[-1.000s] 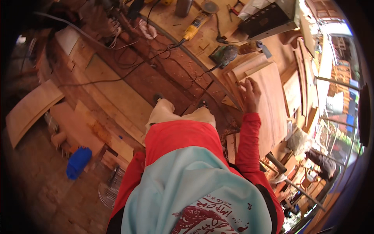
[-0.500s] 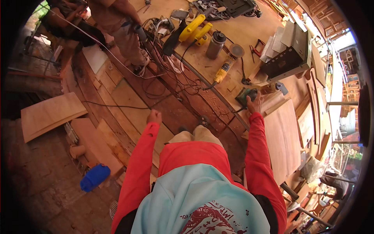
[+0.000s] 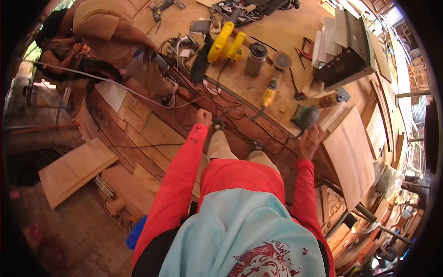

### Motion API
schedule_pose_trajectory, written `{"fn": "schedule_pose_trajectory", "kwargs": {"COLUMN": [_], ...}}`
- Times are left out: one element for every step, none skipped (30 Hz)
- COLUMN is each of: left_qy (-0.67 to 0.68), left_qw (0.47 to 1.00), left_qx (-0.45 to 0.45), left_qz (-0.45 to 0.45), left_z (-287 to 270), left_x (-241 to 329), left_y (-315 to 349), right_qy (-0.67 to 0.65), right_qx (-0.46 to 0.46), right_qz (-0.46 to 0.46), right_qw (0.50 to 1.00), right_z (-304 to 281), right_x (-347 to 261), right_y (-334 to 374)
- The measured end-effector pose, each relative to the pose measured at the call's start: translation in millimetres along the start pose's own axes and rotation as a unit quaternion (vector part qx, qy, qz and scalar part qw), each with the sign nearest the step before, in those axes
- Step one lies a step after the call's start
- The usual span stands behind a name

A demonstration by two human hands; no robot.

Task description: Inspecting, fitting, and assembling wooden panels in a workshop environment.

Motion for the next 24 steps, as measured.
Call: {"fn": "schedule_pose_trajectory", "kwargs": {"left_qy": [-0.043, -0.08, -0.081, -0.171, -0.257, -0.255, -0.248, -0.242, -0.249, -0.259, -0.235, -0.212, -0.214, -0.228, -0.242, -0.243, -0.273, -0.301, -0.301, -0.318, -0.335, -0.354, -0.358, -0.353], "left_qw": [0.999, 0.996, 0.996, 0.984, 0.963, 0.964, 0.966, 0.965, 0.963, 0.959, 0.96, 0.959, 0.959, 0.962, 0.963, 0.963, 0.958, 0.951, 0.95, 0.945, 0.939, 0.931, 0.929, 0.931], "left_qx": [-0.006, -0.001, 0.005, 0.037, 0.061, 0.058, 0.077, 0.091, 0.094, 0.098, 0.119, 0.138, 0.138, 0.124, 0.108, 0.098, 0.081, 0.073, 0.076, 0.073, 0.069, 0.063, 0.061, 0.059], "left_qz": [-0.024, -0.048, -0.045, -0.046, -0.049, -0.048, -0.008, 0.032, 0.047, 0.061, 0.093, 0.125, 0.121, 0.083, 0.047, 0.053, 0.044, 0.027, 0.026, 0.036, 0.047, 0.06, 0.063, 0.067], "left_z": [-2, -6, -18, -33, -43, -50, -63, -75, -84, -97, -111, -123, -135, -143, -148, -145, -142, -144, -144, -142, -139, -138, -138, -138], "left_x": [-4, -14, -34, -72, -92, -90, -81, -68, -53, -34, -25, -16, -7, 5, 17, 42, 74, 87, 83, 75, 68, 67, 68, 70], "left_y": [-9, -21, -45, -66, -83, -99, -116, -131, -149, -164, -181, -197, -210, -221, -225, -221, -212, -200, -195, -189, -182, -181, -183, -185], "right_qy": [0.008, 0.01, -0.032, -0.079, -0.101, -0.116, -0.114, -0.18, -0.244, -0.245, -0.246, -0.237, -0.227, -0.226, -0.231, -0.233, -0.229, -0.223, -0.219, -0.222, -0.201, -0.18, -0.183, -0.183], "right_qx": [-0.005, -0.012, -0.048, -0.093, -0.094, -0.087, -0.088, -0.105, -0.119, -0.127, -0.132, -0.168, -0.203, -0.205, -0.212, -0.212, -0.204, -0.21, -0.215, -0.215, -0.228, -0.238, -0.236, -0.228], "right_qz": [-0.005, -0.019, 0.047, 0.104, 0.106, 0.113, 0.112, 0.205, 0.296, 0.261, 0.261, 0.232, 0.201, 0.203, 0.198, 0.199, 0.205, 0.198, 0.189, 0.189, 0.185, 0.183, 0.187, 0.195], "right_qw": [1.0, 1.0, 0.997, 0.987, 0.985, 0.983, 0.983, 0.956, 0.916, 0.925, 0.924, 0.928, 0.931, 0.931, 0.929, 0.928, 0.93, 0.931, 0.933, 0.932, 0.935, 0.937, 0.936, 0.936], "right_z": [-3, -2, 0, 2, 11, 22, 27, 33, 39, 50, 56, 60, 63, 66, 68, 69, 69, 70, 71, 71, 68, 68, 67, 67], "right_x": [-6, -18, -31, -44, -48, -49, -63, -86, -101, -106, -118, -134, -146, -155, -162, -166, -168, -169, -169, -163, -152, -147, -141, -136], "right_y": [15, 28, 41, 53, 70, 83, 82, 85, 86, 89, 81, 70, 62, 57, 54, 56, 59, 61, 63, 69, 80, 85, 90, 96]}}
Point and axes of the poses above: each hand's wrist, its own y-axis away from the middle knuckle, its own z-axis out of the palm, x = y × z, the point moved 2 cm from there along -y, towards the middle knuckle, and after that the axes turned 5 degrees about -z, right-handed, at the moved point
